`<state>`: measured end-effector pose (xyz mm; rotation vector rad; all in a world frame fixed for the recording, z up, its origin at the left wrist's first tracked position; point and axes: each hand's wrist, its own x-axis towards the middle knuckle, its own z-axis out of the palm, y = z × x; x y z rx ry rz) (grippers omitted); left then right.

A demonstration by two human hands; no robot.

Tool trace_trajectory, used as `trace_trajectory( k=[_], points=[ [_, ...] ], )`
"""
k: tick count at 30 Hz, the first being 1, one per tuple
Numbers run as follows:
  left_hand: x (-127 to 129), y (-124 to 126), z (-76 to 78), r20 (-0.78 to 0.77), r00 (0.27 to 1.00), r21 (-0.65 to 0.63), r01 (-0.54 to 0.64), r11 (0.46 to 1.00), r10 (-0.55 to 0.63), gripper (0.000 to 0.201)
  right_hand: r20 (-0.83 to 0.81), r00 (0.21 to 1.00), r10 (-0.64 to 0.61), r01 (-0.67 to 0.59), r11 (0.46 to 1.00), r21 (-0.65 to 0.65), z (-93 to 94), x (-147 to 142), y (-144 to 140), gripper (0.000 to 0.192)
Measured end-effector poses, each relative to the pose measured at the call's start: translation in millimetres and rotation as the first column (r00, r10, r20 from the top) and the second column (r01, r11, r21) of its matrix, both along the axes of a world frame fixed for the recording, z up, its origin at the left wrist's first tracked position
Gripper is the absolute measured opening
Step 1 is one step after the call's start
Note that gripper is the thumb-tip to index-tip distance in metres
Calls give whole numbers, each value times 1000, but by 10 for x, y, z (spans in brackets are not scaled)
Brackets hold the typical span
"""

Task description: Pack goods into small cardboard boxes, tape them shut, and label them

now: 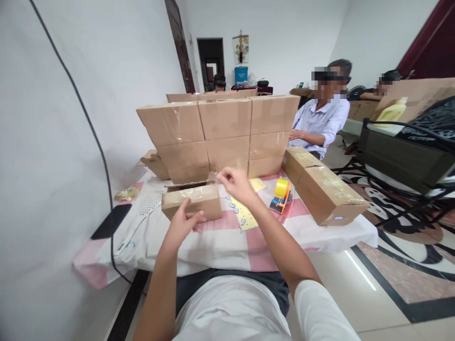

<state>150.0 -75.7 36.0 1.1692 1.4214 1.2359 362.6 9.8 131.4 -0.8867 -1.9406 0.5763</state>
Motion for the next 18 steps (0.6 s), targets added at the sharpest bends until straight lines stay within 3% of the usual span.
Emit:
trace_trajectory(
  k=[2, 4, 6, 7, 8, 10, 13, 15, 18],
  points=[
    [-231, -7, -72, -140, 965, 108, -209, 972, 223, 62, -13, 1000, -20, 20, 1000, -12, 117, -93, 124, 18],
    [-500, 59, -115, -283, 842, 355, -354, 865, 460, 40, 53, 996, 69, -67, 997, -42, 184, -264, 233, 18],
    [-782, 220, -135, -374, 711, 567, -333, 753, 596, 43, 109, 978, 176, -167, 982, -87, 198, -508, 333, 17],
    [-916, 326, -145, -405, 685, 621, -281, 732, 606, 53, 128, 965, 229, -214, 969, -125, 191, -646, 385, 16],
    [-1040, 438, -159, -435, 693, 634, -217, 742, 575, 65, 141, 946, 293, -267, 947, -179, 180, -787, 439, 15],
    [-1236, 637, -205, -484, 757, 573, -105, 813, 439, 81, 135, 884, 448, -392, 867, -308, 154, -1057, 556, 14],
    [-1373, 788, -300, -467, 836, 440, -63, 896, 288, 86, 45, 801, 597, -523, 734, -434, 85, -1393, 739, 19],
    [-1373, 795, -352, -395, 873, 408, -112, 906, 286, 83, 36, 808, 588, -509, 729, -457, -12, -1566, 845, 21],
    [-1314, 759, -391, -252, 896, 359, -264, 895, 365, 68, 111, 853, 510, -409, 785, -465, -233, -1753, 950, 19]
  ],
)
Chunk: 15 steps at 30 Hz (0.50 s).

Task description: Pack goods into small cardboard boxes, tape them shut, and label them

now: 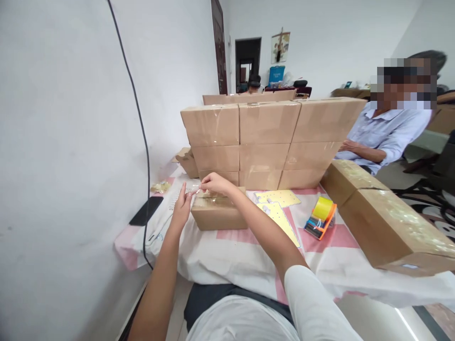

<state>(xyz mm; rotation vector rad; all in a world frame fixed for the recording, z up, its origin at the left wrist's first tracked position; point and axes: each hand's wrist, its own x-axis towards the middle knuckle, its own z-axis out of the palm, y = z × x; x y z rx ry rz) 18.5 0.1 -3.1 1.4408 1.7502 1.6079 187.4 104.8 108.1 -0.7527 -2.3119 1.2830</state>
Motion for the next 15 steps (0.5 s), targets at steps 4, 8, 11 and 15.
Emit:
trace_trajectory(
  k=[4, 8, 11, 15],
  points=[
    [54, -23, -43, 150, 989, -14, -3, 1000, 5, 70, 50, 993, -104, 100, 992, 81, -263, -131, 25, 17],
    [78, -28, -113, 148, 987, 2, 68, 998, -67, 93, 84, 980, -178, 158, 966, 204, -352, -171, -31, 15],
    [122, -34, -150, 182, 980, 23, 72, 997, -75, 93, 96, 971, -218, 180, 935, 306, -362, -167, -80, 12],
    [207, -70, -141, 172, 984, 12, 43, 999, -44, 86, 104, 942, -320, 249, 871, 424, -334, -180, -117, 31]
  ],
)
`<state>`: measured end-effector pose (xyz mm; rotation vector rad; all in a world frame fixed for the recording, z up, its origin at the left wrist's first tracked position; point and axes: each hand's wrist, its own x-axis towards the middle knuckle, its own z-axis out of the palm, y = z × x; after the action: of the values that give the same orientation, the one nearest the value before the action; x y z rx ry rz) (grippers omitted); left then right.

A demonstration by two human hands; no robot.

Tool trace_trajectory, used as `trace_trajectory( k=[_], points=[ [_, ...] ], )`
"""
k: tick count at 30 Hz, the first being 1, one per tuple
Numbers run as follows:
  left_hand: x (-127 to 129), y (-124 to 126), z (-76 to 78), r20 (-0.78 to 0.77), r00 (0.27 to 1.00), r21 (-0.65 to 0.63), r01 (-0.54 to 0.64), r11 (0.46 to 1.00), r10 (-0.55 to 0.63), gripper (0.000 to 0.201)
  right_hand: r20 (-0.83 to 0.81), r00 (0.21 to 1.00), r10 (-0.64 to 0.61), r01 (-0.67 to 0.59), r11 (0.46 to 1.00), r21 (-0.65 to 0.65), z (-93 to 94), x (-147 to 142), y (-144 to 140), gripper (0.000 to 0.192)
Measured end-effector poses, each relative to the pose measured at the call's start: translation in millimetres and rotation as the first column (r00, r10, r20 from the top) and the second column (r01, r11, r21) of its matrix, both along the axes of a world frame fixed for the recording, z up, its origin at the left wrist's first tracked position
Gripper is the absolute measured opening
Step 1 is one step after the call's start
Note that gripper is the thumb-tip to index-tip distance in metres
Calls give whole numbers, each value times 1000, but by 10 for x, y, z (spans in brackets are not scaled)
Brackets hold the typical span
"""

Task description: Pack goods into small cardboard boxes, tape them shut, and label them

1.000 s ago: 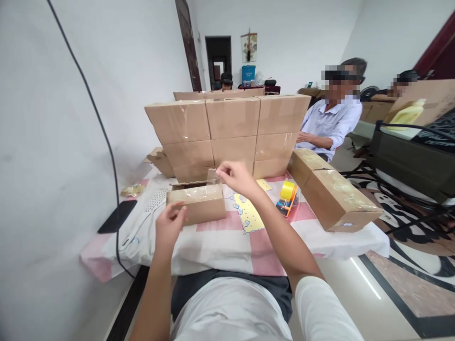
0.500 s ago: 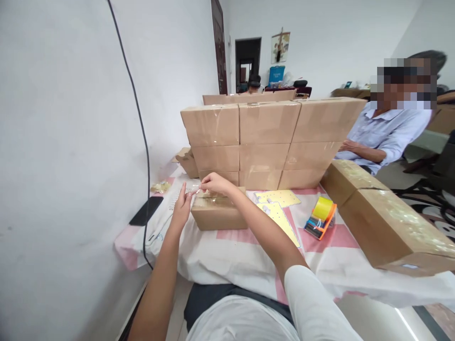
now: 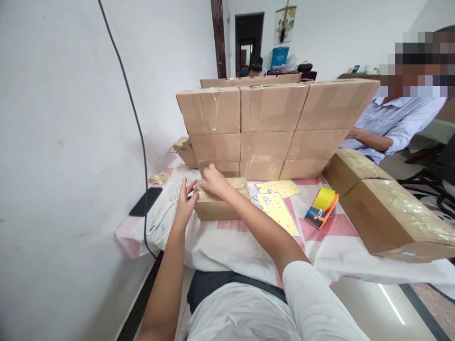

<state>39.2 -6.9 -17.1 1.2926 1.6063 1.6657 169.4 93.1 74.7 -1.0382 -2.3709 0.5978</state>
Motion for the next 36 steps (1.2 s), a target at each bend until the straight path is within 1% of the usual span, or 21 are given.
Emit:
trace_trajectory(
  k=[2, 3, 4, 5, 7, 8, 10, 12, 13, 14, 15, 16, 18, 19, 21, 23, 25, 28, 31, 34, 36],
  points=[
    [30, -50, 44, -117, 991, 21, -66, 998, 68, 73, 43, 994, -98, 95, 994, 56, 43, -10, -25, 60],
    [35, -83, 78, -222, 968, 50, -111, 993, 119, 62, 55, 988, -142, 137, 987, 86, 69, 0, -48, 64],
    [32, -120, 117, -346, 923, 88, -145, 985, 167, 50, 50, 983, -175, 169, 979, 112, 92, 33, -79, 58],
    [18, -157, 160, -470, 861, 121, -154, 981, 193, 39, 16, 981, -193, 189, 972, 137, 108, 96, -120, 47],
    [-35, -220, 248, -655, 740, 131, -90, 987, 155, 29, -134, 971, -200, 223, 955, 195, 97, 348, -225, 22],
    [-70, -241, 288, -704, 702, 110, -44, 993, 109, 30, -230, 952, -204, 255, 941, 222, 60, 542, -284, 15],
    [-141, -253, 350, -746, 665, 59, 17, 998, 33, 32, -393, 886, -247, 361, 899, 248, -89, 1052, -393, 17],
    [-192, -234, 379, -763, 647, 14, 15, 1000, 1, 35, -457, 775, -437, 558, 812, 169, -316, 1645, -462, 19],
    [-207, -219, 382, -767, 641, -10, 5, 1000, -11, 36, -442, 725, -528, 628, 770, 110, -440, 1935, -472, 19],
    [-216, -203, 376, -768, 640, -34, -1, 999, -26, 38, -389, 701, -598, 666, 743, 59, -561, 2199, -464, 19],
    [-219, -188, 365, -763, 645, -56, -3, 998, -41, 41, -297, 708, -641, 676, 736, 25, -669, 2424, -440, 20],
    [-220, -177, 350, -753, 655, -75, 2, 997, -58, 43, -211, 730, -650, 666, 746, 5, -760, 2601, -400, 21],
    [-217, -166, 314, -728, 680, -100, 25, 995, -90, 47, -85, 788, -610, 611, 791, -23, -883, 2799, -291, 22],
    [-214, -166, 298, -719, 688, -106, 34, 994, -100, 49, -45, 820, -571, 570, 821, -29, -920, 2826, -226, 22],
    [-204, -172, 274, -714, 693, -105, 32, 994, -97, 50, 20, 881, -473, 474, 880, -37, -962, 2771, -90, 23],
    [-184, -180, 265, -720, 689, -93, 16, 995, -79, 49, 89, 927, -364, 368, 929, -38, -987, 2629, 43, 28],
    [-156, -190, 266, -720, 691, -80, 13, 997, -67, 49, 150, 950, -274, 282, 959, -36, -1010, 2461, 160, 32],
    [-114, -209, 267, -706, 706, -70, 14, 997, -59, 51, 218, 956, -196, 208, 978, -30, -1033, 2239, 283, 35],
    [-91, -229, 260, -693, 720, -71, -6, 997, -45, 52, 233, 965, -122, 135, 990, -42, -1027, 2084, 337, 32],
    [-81, -241, 252, -673, 739, -62, -7, 998, -37, 51, 182, 981, -68, 83, 994, -77, -1011, 2000, 348, 23],
    [-73, -245, 247, -664, 747, -53, -2, 999, -34, 50, 102, 992, -71, 83, 990, -115, -1007, 1982, 350, 18]
  ],
)
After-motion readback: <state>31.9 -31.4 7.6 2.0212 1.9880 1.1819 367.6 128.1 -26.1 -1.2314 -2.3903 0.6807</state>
